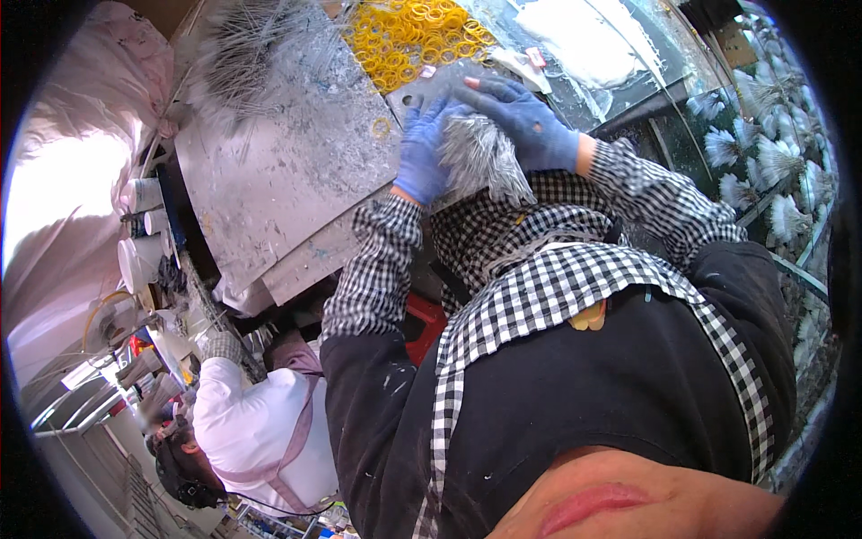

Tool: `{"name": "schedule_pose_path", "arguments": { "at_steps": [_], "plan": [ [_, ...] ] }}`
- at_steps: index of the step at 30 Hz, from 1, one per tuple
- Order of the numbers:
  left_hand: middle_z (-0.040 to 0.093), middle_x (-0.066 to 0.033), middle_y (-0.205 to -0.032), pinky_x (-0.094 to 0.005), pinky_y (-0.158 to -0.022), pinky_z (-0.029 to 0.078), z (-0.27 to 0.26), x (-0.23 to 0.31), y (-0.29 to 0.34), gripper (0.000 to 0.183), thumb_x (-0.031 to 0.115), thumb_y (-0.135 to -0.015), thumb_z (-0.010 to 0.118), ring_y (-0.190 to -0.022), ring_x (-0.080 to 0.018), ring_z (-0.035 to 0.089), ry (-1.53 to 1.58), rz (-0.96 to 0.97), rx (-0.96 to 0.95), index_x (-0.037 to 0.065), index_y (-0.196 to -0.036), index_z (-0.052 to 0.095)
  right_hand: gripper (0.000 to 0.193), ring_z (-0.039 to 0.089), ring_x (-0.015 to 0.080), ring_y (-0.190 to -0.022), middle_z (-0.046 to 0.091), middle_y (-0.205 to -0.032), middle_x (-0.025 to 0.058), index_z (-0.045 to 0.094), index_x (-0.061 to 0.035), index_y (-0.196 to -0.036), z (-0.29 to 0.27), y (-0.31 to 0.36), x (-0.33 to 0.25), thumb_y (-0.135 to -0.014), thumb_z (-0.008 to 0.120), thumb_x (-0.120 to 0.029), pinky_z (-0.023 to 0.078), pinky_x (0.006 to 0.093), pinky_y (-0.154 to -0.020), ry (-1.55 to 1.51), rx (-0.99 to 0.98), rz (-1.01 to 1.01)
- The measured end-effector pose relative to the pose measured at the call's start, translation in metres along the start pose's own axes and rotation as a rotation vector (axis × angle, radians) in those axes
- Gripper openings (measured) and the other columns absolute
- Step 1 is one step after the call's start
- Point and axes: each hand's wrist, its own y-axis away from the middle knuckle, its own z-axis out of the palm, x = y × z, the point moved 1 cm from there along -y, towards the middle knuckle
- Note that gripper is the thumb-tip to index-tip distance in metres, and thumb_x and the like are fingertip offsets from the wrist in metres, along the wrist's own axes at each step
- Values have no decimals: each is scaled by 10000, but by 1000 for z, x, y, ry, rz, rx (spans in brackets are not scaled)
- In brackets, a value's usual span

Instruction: Assembling bundles of white artificial branches and securing them with rubber bands on a factory workbench.

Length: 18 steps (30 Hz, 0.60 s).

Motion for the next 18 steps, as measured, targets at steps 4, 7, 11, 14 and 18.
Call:
{"name": "schedule_pose_path", "arguments": {
  "at_steps": [4, 7, 11, 14, 18],
  "plan": [
    [391, -206, -1510, -576, -1172, 202, -51, 53, -22, 1048, 773, -673, 668, -1412, -412, 337, 116, -73, 132, 131, -1463, 417, 1062, 399, 386, -1386, 410, -1473, 270, 248, 45, -1505, 2, 29, 13, -704, 848, -310, 371, 471, -1122, -296, -67, 34],
    [262, -317, -1549, -612, -1152, 199, -67, 84, -8, 1055, 821, -659, 668, -1438, -513, 237, 511, -29, 479, 190, -1465, 414, 998, 458, 402, -1347, 425, -1465, 273, 249, 39, -1516, 10, 50, -5, -761, 820, -277, 385, 476, -1091, -678, 324, -340],
    [491, -261, -1357, -493, -1022, 430, -11, 152, 53, 782, 481, -691, 859, -1239, -402, 506, 1619, -476, 313, 98, -1298, 548, 851, 562, 333, -1227, 580, -1318, 190, 361, -4, -1453, -12, 78, -58, -781, 823, -247, 442, 425, -1036, -831, 22, -53],
    [676, -123, -1124, -318, -889, 536, 16, 178, 66, 542, 323, -826, 796, -1015, -178, 654, 1914, -1181, 211, 2, -1212, 591, 842, 549, 234, -1221, 586, -1317, 125, 424, -31, -1411, 38, 112, -70, -735, 878, -246, 429, 375, -1063, -1583, -125, 896],
    [708, -98, -996, -299, -777, 586, -26, 192, 62, 409, 207, -876, 758, -862, -161, 690, 1650, -912, 431, -11, -1185, 602, 712, 635, 210, -1110, 645, -1253, 150, 515, -15, -1345, -5, 94, -75, -755, 857, -220, 490, 358, -991, -800, 6, 250]
  ]
}}
